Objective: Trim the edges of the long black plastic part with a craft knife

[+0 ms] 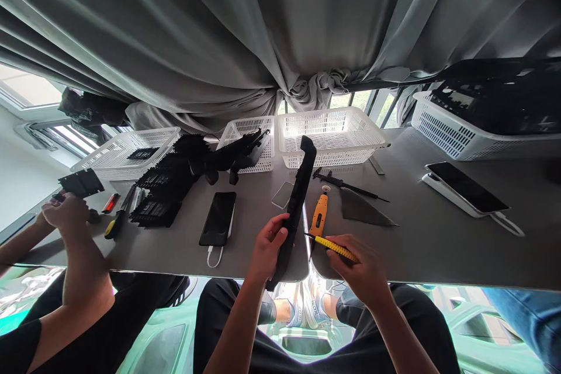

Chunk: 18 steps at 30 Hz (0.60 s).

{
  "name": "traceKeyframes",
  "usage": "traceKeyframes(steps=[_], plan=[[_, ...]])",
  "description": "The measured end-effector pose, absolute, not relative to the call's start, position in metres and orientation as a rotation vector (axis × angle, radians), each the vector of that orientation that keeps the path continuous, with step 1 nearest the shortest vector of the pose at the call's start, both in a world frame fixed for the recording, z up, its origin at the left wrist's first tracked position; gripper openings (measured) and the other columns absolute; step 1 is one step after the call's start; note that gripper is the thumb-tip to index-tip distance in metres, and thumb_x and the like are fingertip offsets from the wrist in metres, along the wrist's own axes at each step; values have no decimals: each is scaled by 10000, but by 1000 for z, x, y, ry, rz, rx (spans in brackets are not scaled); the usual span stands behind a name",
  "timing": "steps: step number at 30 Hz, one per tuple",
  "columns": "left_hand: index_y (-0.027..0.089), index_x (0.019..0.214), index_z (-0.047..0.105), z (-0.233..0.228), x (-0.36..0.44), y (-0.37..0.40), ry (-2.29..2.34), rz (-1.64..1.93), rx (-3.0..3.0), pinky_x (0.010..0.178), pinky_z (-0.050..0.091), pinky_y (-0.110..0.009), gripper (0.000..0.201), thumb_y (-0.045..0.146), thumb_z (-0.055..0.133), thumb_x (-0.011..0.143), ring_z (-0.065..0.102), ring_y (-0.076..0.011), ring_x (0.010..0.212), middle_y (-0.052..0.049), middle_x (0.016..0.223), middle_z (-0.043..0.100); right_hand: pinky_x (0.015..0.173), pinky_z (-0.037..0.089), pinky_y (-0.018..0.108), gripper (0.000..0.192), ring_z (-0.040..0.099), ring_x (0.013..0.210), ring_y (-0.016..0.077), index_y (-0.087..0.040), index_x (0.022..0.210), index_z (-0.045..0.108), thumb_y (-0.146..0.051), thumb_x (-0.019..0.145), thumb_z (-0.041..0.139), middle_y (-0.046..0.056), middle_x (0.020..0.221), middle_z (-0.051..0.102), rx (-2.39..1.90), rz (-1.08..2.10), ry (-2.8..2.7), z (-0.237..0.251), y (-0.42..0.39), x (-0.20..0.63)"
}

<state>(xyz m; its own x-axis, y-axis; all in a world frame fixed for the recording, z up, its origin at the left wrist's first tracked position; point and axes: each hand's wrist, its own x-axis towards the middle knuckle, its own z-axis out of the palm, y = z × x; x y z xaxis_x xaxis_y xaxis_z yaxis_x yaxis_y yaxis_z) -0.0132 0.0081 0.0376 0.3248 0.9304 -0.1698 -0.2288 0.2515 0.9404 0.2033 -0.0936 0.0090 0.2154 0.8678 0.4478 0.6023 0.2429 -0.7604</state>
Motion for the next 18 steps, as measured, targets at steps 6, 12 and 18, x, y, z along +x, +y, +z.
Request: traceKeyframes(steps=[6,12,18], plan=[[207,1249,781,41,-14,7,894,938,1014,682,559,-282,598,580,913,801,624,-147,712,-50,993,753,623,654,311,233,794,762,233,-234,1114,811,-385,991,682,67,970,836,-1552,500,-1433,5,-95,210],[210,1257,777,40,-15,8,906,940,1034,693,563,-286,613,607,901,806,632,-150,716,-60,1024,757,719,650,378,244,798,856,262,-246,1117,810,-404,993,671,71,1022,843,-1579,345,-1429,5,-94,204],[208,1267,770,39,-16,8,904,940,1035,702,564,-290,625,613,895,808,629,-152,724,-59,1011,749,780,593,409,175,768,885,256,-264,1106,777,-358,999,676,58,1029,832,-1497,172,-1487,10,-95,202]])
